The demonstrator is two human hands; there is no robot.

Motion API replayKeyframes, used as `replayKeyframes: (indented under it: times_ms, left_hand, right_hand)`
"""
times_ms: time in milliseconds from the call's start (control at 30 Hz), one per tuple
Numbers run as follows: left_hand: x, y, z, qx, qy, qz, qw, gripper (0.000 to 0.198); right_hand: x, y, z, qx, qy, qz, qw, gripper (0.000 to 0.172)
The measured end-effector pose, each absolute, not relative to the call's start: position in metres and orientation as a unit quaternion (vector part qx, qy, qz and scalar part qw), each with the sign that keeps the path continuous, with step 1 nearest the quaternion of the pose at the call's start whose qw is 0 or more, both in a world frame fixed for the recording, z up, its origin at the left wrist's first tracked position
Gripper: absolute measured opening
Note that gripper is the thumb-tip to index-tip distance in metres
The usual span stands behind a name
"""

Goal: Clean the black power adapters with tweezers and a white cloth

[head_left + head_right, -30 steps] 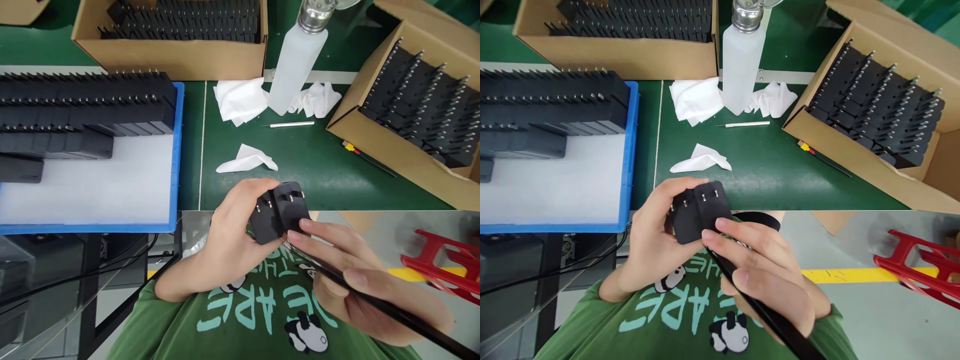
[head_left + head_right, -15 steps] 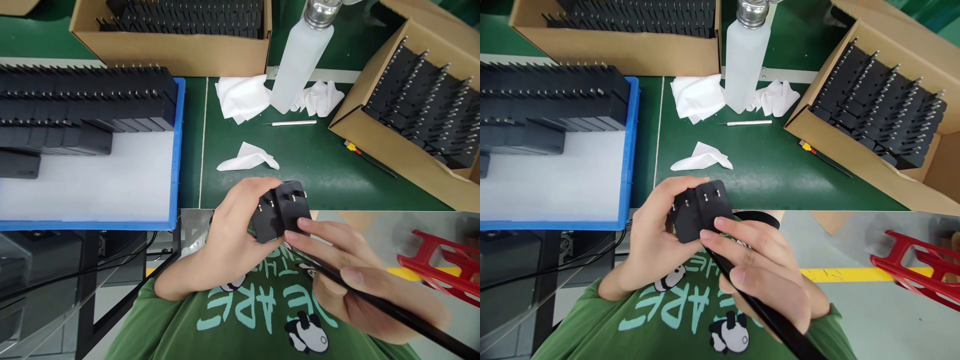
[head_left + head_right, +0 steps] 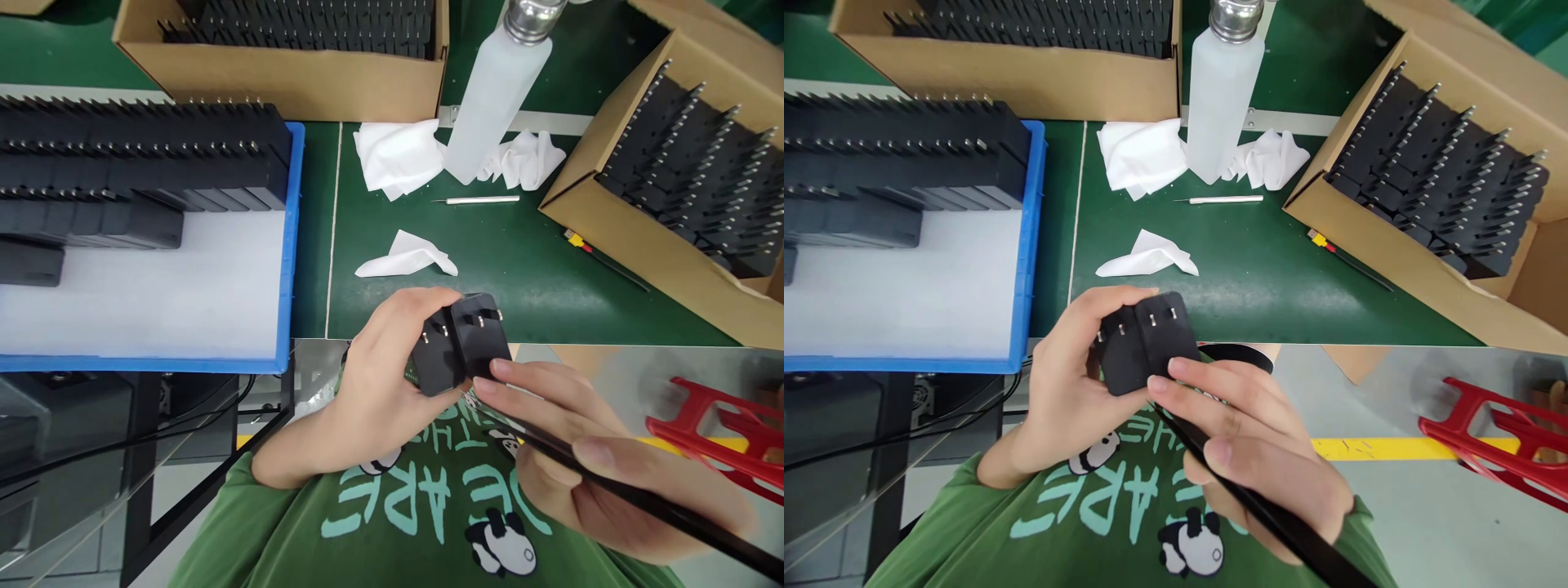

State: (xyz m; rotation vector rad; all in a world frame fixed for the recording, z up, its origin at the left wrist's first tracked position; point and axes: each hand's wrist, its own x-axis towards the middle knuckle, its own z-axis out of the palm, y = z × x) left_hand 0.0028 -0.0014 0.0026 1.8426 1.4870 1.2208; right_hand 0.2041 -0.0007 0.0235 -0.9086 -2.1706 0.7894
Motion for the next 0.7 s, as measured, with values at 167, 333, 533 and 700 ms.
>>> replayKeyframes:
  times_ms: [167,333,533,700]
  left_hand:
    - [0.006,-0.001,-0.003,0.668,0.534,0.476,0.204,0.051]
    - [0.011,-0.003,-0.002,0.637,0.575,0.493,0.141,0.051]
    - [0.015,-0.006,-0.001,0.619,0.589,0.507,0.113,0.052]
    - [0.018,-0.009,0.000,0.608,0.594,0.511,0.127,0.052]
  right_hand:
    - [0.211,-0.003,0.018,-0.376,-0.807,0.326,0.319,0.038]
    - [0.204,-0.010,0.014,-0.402,-0.767,0.294,0.405,0.038]
    - [0.201,-0.006,0.020,-0.374,-0.802,0.294,0.361,0.035]
    - [0.194,-0.002,0.019,-0.351,-0.798,0.284,0.400,0.040]
